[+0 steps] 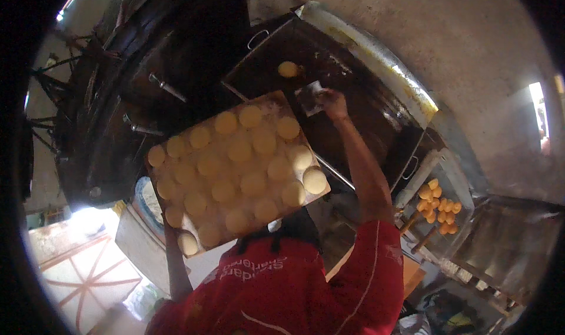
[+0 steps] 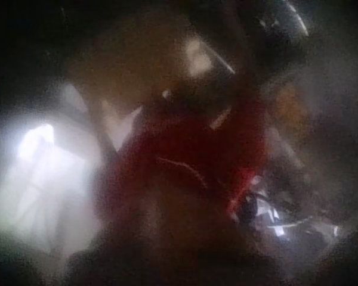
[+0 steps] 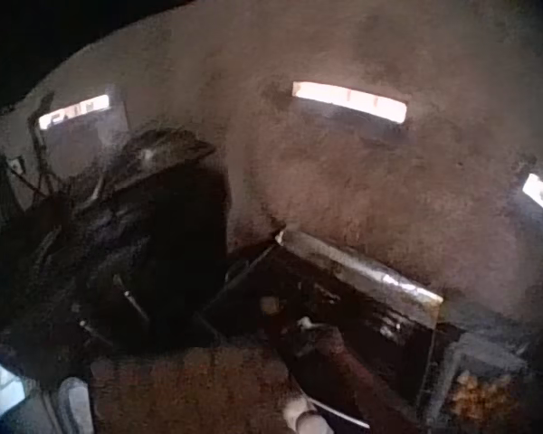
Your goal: The person transfers round dough pieces from a wooden board onto a metal baking tray, then flips the buns on the tray to expose the other side. The person uses a metal spatula to assist with placement and flipping.
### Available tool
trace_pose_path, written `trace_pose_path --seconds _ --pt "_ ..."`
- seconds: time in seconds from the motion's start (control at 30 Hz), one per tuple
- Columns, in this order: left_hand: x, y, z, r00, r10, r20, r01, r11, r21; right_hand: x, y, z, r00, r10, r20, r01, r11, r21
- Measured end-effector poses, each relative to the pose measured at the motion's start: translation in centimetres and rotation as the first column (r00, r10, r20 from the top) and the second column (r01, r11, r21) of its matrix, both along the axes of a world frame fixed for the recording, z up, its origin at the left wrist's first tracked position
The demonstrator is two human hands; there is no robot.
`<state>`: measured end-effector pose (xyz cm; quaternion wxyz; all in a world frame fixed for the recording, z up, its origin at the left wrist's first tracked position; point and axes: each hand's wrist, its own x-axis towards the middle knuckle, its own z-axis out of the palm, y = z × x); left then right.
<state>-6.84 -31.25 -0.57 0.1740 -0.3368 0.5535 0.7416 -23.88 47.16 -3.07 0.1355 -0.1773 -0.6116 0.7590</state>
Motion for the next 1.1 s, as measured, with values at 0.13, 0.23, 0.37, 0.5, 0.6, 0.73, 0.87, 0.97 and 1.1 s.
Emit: trace_pose_path --seconds 0.13,0.23,0.37,0.5,0.6,0.73,0.87,0.97,1.1 --pt "2.2 -0.1 1.6 1.0 0.022 -0.018 -0.021 1.0 0.005 -1.3 -4.9 3.3 0.931 0.249 0.266 -0.351 0.806 0.476" --pt "3.5 0.8 3.3 0.992 -0.084 -0.097 0.066 0.981 -0.182 -3.8 -6.5 2.7 0.894 0.366 0.257 -0.447 0.706 0.549" --pt "2.7 2.4 6.0 0.999 0.04 -0.018 -0.039 0.998 0.044 -5.8 -4.6 -0.1 0.821 0.388 0.418 -0.571 0.538 0.621" --pt "4.3 2.8 7.1 1.0 -0.005 -0.025 0.004 0.999 -0.037 -3.4 -5.1 -2.7 0.682 0.62 0.388 -0.728 0.523 0.442" --pt "6.3 3.3 7.4 0.997 0.061 -0.041 -0.063 0.996 -0.068 -1.6 -6.6 -1.1 0.684 0.614 0.394 -0.729 0.604 0.323" --pt "7.4 4.2 8.1 0.991 0.113 -0.067 -0.119 0.988 -0.094 -2.4 -3.9 -1.5 0.848 0.491 0.199 -0.528 0.751 0.396" --pt "7.4 4.7 7.9 0.986 0.147 -0.077 -0.155 0.981 -0.115 -7.8 -1.7 -2.8 0.977 0.156 0.144 -0.212 0.751 0.626" --pt "6.5 5.2 6.2 0.983 0.141 -0.119 -0.154 0.982 -0.111 -10.4 2.0 -3.4 0.945 -0.318 -0.079 0.097 0.043 0.994" --pt "8.2 4.8 6.2 0.972 0.175 -0.155 -0.198 0.969 -0.145 -6.2 -1.6 2.3 0.99 -0.03 0.137 -0.1 0.526 0.844"
